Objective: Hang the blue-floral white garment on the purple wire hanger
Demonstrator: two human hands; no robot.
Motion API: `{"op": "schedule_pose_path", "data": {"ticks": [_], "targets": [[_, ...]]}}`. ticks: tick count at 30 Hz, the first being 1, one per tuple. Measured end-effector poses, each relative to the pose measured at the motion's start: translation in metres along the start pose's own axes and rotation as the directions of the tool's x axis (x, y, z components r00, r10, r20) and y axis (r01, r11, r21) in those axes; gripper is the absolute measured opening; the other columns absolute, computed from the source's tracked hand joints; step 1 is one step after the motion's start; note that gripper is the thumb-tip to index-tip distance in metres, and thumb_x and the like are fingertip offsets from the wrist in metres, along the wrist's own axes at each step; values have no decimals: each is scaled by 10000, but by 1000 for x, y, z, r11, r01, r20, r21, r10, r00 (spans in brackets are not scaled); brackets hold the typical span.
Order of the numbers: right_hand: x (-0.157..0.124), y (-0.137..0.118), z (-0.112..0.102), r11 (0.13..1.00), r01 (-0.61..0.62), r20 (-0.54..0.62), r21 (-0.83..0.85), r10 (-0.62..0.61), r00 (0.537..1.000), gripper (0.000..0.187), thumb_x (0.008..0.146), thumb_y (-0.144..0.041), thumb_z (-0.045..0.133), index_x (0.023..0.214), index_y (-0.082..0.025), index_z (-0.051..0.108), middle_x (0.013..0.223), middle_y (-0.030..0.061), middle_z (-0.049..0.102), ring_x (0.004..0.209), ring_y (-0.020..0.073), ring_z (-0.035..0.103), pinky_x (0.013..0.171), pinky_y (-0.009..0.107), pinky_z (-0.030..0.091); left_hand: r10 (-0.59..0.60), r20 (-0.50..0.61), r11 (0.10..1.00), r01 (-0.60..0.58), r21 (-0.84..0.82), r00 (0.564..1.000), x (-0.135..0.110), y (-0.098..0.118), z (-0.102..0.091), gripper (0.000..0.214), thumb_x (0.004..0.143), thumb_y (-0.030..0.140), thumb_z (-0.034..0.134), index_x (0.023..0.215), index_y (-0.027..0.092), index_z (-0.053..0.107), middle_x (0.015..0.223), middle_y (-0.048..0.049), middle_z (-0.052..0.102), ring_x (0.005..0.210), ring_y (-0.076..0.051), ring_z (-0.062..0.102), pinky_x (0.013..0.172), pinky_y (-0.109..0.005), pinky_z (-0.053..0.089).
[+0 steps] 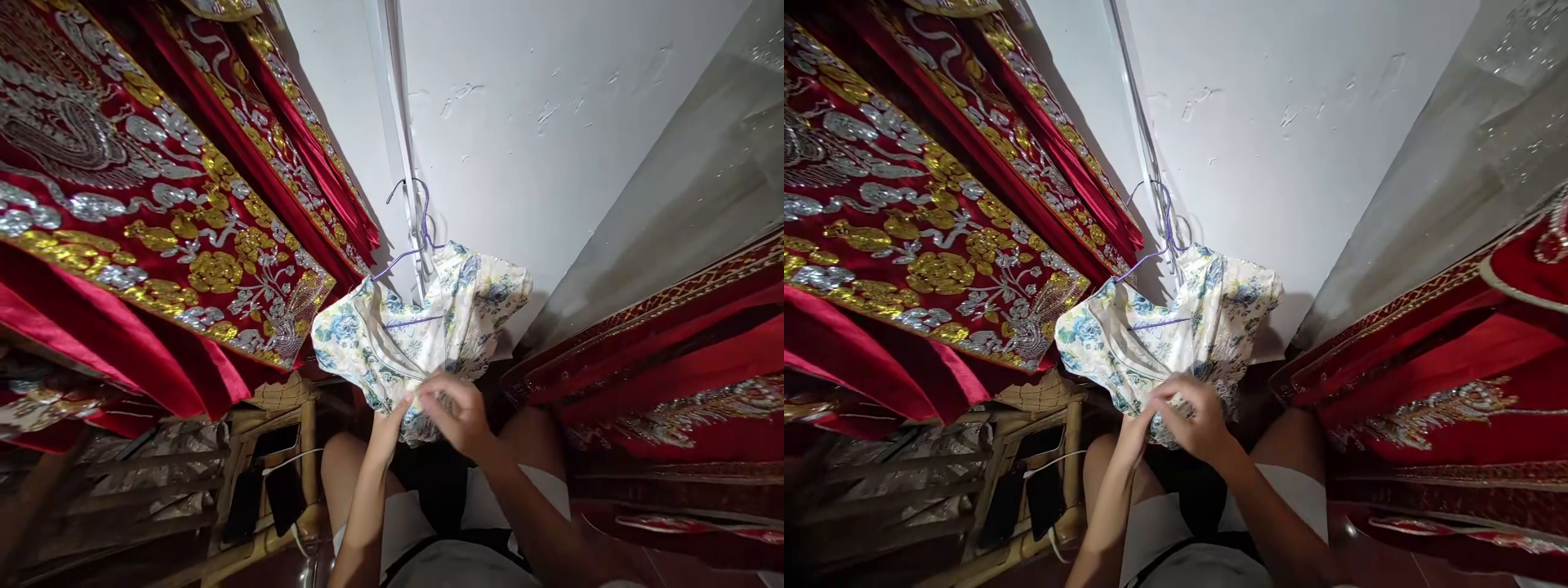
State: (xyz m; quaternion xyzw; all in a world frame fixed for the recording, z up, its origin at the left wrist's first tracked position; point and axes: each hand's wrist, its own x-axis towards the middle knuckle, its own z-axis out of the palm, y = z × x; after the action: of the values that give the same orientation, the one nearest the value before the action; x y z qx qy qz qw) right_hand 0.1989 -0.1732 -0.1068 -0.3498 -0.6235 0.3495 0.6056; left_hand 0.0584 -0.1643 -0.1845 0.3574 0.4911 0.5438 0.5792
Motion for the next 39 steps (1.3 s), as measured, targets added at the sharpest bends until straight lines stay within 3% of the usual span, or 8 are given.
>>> {"op": "schedule_pose_path", "data": {"ticks": [3, 5, 10, 17, 24, 27, 31, 39], "targets": [[-24, 36, -4, 900, -424, -425, 97, 423, 800, 306, 931, -455, 589, 730, -228, 549, 631, -15, 567, 565, 149, 519, 532, 275, 419, -43, -12, 999, 43, -1, 999, -4, 0, -7, 720, 705, 423, 851, 1349, 184, 634, 1309, -130, 697, 1334, -310, 576, 1200, -447, 364], [-35, 55, -6, 801, -569, -315, 187, 597, 737, 409, 945, -565, 501, 701, -237, 483, 584, -25, 511, 498, 140, 439, 482, 279, 356, -49, -9, 999, 49, 3, 999, -4, -2, -8, 735, 721, 443, 841, 1373, 186, 616, 1333, -127, 684, 1340, -302, 572, 1207, -436, 353], [-39, 63, -10, 784, -621, 44, -2, 621, 783, 414, 989, -581, 446, 778, -231, 514, 661, -8, 564, 621, 166, 536, 634, 297, 415, 10, 2, 998, -10, 57, 1000, 3, -5, -4, 696, 755, 432, 816, 1371, 178, 611, 1348, -130, 673, 1348, -295, 563, 1220, -439, 331], [-32, 54, -15, 804, -588, 46, -84, 593, 804, 494, 995, -473, 434, 572, -223, 483, 564, 3, 523, 564, 148, 477, 606, 293, 358, 186, -216, 960, -130, 248, 959, 10, -1, -7, 622, 751, 422, 820, 1291, 180, 629, 1251, -134, 703, 1321, -312, 577, 1171, -449, 398], [-43, 66, -21, 731, -682, 20, 30, 681, 732, 428, 931, -391, 481, 537, -223, 485, 510, -2, 534, 534, 138, 478, 601, 280, 388, 706, -228, 611, -413, 676, 670, 7, -36, -17, 634, 831, 354, 754, 1373, 188, 470, 1458, -186, 472, 1376, -296, 472, 1152, -465, 386], [-43, 67, -17, 677, -724, 111, 132, 716, 689, 401, 897, -438, 535, 562, -219, 511, 452, -18, 518, 462, 129, 461, 541, 272, 384, 643, 90, 520, -520, 678, 761, -1, -54, -3, 458, 860, 316, 703, 1276, 201, 549, 1340, -157, 562, 1296, -290, 528, 1115, -465, 407], [-40, 66, -11, 638, -751, 183, 172, 728, 661, 380, 863, -487, 573, 611, -202, 572, 411, -14, 538, 394, 123, 439, 472, 265, 362, 395, 175, 707, -420, 569, 902, -1, -61, 19, 86, 920, 281, 552, 948, 213, 596, 901, -50, 637, 879, -206, 611, 851, -342, 494], [63, 13, -41, 902, -412, -134, 127, 427, 894, 424, 904, -523, 550, 631, -200, 581, 408, -24, 522, 384, 109, 431, 441, 249, 350, 235, 365, 645, -426, 635, 901, 25, -64, 46, 149, 731, 72, 537, 682, 212, 526, 735, -37, 582, 739, -208, 558, 731, -305, 416]]}}
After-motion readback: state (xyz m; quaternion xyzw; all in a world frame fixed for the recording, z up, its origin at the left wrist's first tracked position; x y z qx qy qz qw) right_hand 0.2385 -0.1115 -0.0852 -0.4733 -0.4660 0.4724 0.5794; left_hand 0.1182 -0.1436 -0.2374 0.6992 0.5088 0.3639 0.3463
